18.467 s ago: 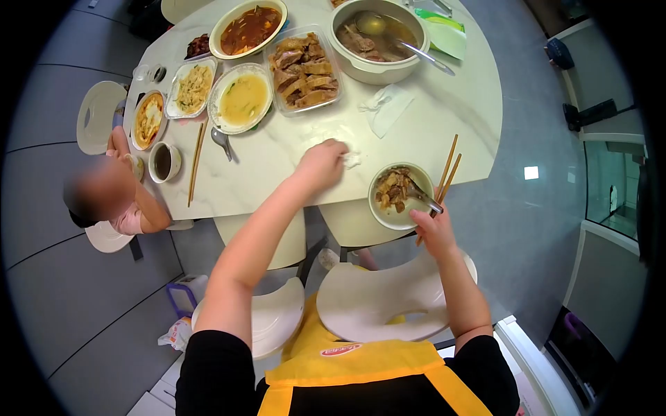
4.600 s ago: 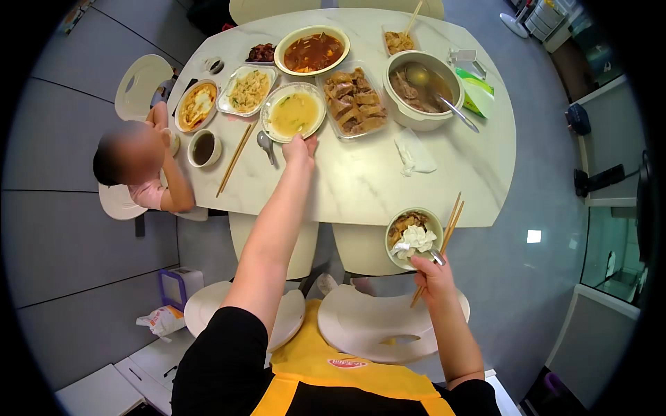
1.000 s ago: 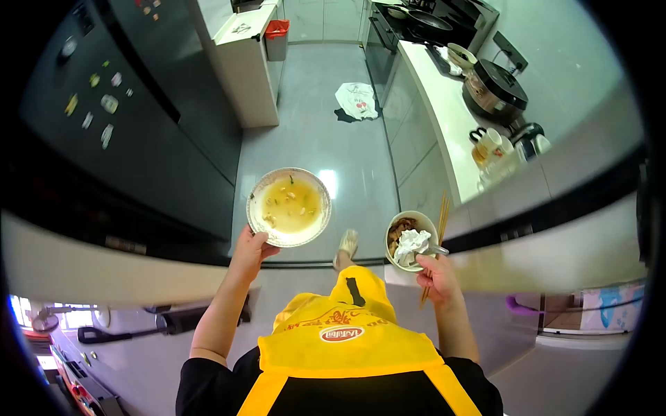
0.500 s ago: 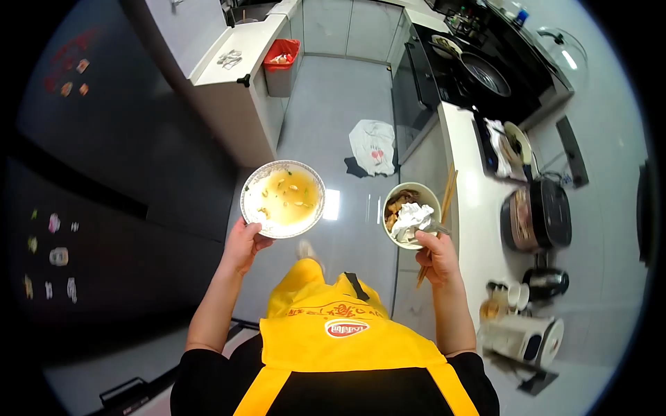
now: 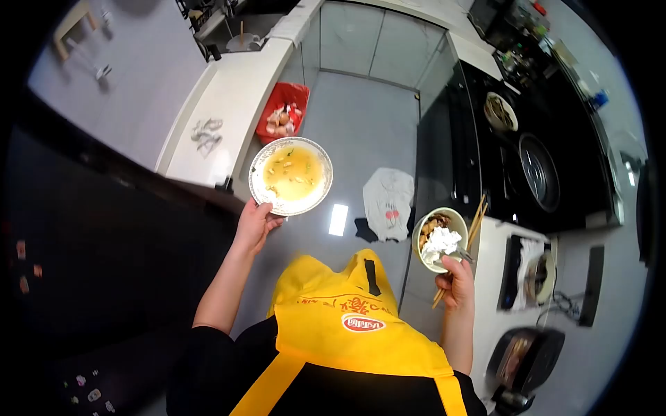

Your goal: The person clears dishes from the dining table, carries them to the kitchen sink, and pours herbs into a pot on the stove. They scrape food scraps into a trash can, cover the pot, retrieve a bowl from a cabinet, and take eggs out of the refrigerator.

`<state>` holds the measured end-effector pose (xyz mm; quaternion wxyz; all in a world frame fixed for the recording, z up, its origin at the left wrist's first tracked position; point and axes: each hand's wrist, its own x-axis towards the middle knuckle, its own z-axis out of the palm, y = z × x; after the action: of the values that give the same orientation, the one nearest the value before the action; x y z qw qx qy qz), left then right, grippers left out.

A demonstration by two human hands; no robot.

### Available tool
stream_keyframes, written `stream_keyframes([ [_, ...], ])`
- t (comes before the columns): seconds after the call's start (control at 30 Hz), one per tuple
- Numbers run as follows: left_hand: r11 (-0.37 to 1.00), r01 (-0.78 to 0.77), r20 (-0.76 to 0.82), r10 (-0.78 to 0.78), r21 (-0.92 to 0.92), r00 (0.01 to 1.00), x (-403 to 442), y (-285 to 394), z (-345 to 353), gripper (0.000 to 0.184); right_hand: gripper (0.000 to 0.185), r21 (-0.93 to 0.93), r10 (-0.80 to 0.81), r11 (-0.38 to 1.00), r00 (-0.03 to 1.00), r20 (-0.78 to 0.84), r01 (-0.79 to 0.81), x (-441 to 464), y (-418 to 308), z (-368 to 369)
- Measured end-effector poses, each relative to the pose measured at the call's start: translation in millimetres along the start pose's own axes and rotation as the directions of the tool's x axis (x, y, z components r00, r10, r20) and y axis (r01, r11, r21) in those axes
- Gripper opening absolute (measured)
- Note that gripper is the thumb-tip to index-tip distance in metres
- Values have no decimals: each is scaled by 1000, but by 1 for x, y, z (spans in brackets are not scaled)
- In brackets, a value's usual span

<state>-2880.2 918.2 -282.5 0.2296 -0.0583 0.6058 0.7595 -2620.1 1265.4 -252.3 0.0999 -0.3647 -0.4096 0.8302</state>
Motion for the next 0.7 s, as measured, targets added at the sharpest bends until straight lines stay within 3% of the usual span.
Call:
stream_keyframes([
  [0.27, 989, -108, -185, 88, -102, 979, 241, 80, 62, 39, 41, -118, 65, 992, 988, 142, -48, 274, -119, 70],
  [0.4, 970, -154, -298, 93, -189, 950, 339, 141, 89, 38, 37, -242, 124, 967, 976, 180, -78, 401, -201, 145],
  [0.63, 929, -269, -463, 128, -253, 877, 503, 217, 61, 31, 33, -321, 128, 947, 928, 351, -10, 568, -268, 320],
  [0.7, 938, -191, -511, 18, -289, 859, 573, 211, 52, 32, 32, -349, 211, 932, 926, 313, -94, 622, -272, 352],
])
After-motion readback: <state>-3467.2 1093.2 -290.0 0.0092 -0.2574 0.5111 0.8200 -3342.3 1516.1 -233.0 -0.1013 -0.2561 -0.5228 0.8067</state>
